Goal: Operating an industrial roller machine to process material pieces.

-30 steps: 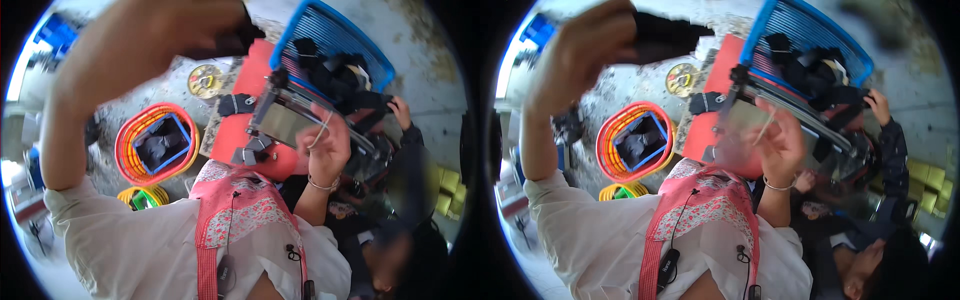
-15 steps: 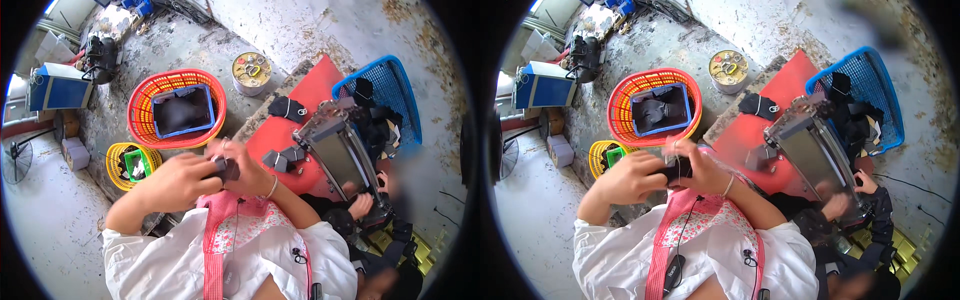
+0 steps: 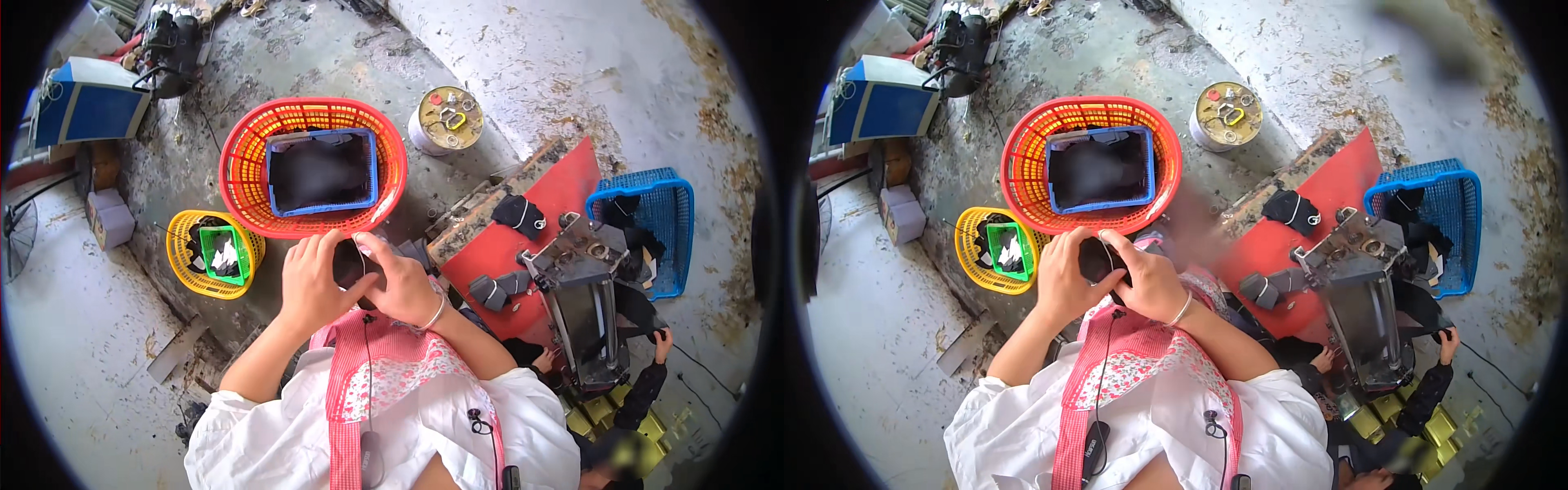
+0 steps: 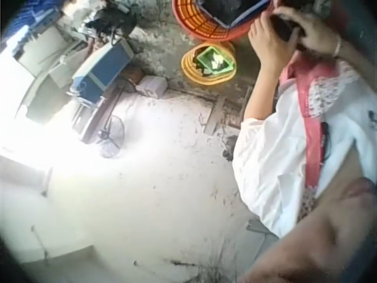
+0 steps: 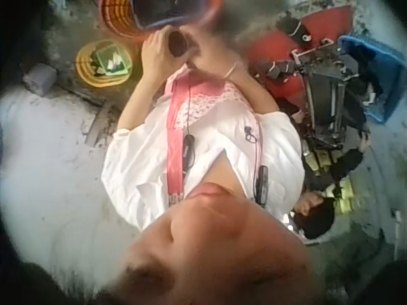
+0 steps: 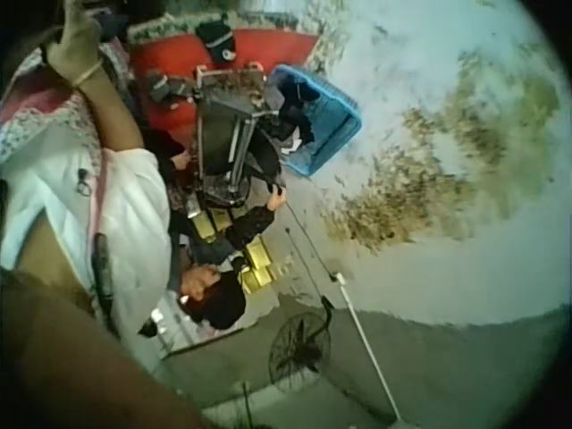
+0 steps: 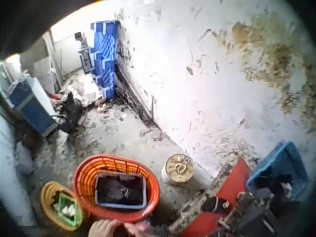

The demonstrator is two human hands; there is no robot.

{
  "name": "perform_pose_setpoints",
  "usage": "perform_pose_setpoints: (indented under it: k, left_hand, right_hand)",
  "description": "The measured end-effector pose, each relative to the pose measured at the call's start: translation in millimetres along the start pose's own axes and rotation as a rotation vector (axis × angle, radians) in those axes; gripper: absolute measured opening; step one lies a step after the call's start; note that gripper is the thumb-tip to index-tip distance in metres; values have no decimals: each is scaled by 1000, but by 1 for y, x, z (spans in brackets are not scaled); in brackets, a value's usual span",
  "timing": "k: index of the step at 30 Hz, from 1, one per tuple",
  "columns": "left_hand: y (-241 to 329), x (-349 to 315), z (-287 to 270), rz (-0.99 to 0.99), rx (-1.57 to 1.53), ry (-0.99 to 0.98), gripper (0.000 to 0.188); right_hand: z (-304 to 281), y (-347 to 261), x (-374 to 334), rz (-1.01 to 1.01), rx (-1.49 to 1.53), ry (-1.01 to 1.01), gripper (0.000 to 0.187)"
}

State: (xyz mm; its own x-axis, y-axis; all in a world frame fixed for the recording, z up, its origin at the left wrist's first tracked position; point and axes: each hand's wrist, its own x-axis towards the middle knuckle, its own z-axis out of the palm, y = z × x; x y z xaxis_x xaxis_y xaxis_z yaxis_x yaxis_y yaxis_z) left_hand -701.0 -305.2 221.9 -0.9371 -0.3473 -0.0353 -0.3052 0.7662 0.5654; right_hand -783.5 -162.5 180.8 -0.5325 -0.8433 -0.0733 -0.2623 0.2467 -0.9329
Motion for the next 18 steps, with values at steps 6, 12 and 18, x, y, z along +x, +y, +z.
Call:
perform_pose_setpoints:
  k: [6,12,18]
  left_hand:
    - [-48,-13,37,-175,-262,-94,45]
    - [-118,-21,72,-790,-1172,-620,31]
    - [-107,-31,130,-745,-1193,-567,41]
  right_hand:
    - [7,6,10,96,-41,-178,68]
    - [-15,22,2,-12,62,-116,67]
    - [-17,41,-2,164,336,222,71]
